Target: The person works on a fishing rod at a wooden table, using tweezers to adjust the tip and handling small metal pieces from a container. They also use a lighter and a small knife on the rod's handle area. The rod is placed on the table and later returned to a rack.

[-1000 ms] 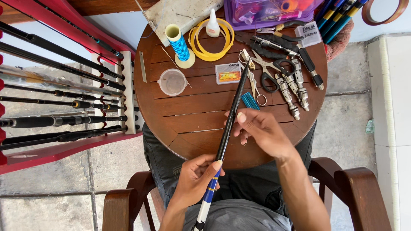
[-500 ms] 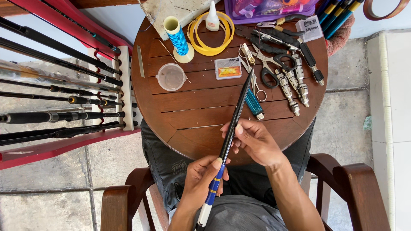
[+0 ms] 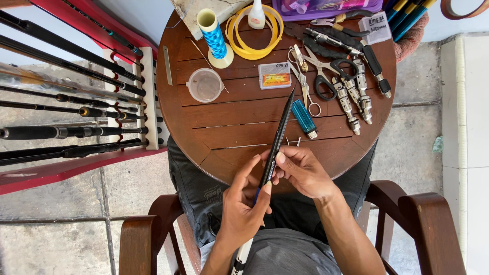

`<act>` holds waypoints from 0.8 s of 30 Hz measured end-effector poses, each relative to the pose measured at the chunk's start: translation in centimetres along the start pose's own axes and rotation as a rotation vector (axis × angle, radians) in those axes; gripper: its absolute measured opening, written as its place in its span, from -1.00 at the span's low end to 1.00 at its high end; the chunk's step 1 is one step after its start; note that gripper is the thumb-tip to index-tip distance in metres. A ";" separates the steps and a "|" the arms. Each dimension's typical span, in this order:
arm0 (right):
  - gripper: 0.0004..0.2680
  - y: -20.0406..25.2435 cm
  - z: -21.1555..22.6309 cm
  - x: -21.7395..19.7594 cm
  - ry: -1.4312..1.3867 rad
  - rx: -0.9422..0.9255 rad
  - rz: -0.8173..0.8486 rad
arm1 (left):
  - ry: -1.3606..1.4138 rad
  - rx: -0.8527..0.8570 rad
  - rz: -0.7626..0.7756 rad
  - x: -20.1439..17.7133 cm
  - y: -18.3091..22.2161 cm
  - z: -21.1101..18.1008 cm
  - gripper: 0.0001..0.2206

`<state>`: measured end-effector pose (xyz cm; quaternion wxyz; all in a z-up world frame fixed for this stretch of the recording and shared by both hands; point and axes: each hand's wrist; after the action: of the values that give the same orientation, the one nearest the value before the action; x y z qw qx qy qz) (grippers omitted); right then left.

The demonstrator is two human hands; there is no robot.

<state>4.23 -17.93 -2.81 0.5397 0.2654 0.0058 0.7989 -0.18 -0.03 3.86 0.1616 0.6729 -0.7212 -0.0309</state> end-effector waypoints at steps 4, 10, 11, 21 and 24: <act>-0.75 0.5 -0.8 -0.4 -0.027 0.019 -0.027 | -0.055 0.048 0.033 0.1 -0.1 -0.1 -0.53; -0.79 0.6 0.0 -0.3 0.027 -0.004 0.002 | -0.032 0.131 0.112 0.2 -0.1 -0.2 -0.57; -0.74 0.5 0.7 -0.1 0.038 -0.013 0.012 | -0.011 0.105 0.102 0.2 0.0 -0.1 -0.57; -0.76 0.0 1.2 -0.2 0.019 -0.028 -0.100 | -0.057 0.209 0.141 0.0 0.3 0.0 -0.59; -0.76 0.5 0.4 -0.1 -0.015 -0.002 -0.046 | -0.061 0.177 0.130 -0.1 0.3 0.3 -0.58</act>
<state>3.99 -18.34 -2.37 0.5583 0.2706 0.0074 0.7842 -0.49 0.06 3.66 0.0811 0.6352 -0.7677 0.0230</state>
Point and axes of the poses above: each hand's wrist, its own y-axis away from the middle knuckle, its own x-axis out of the palm, z = x × y, and after that the axes turned 14 degrees about y, right-handed
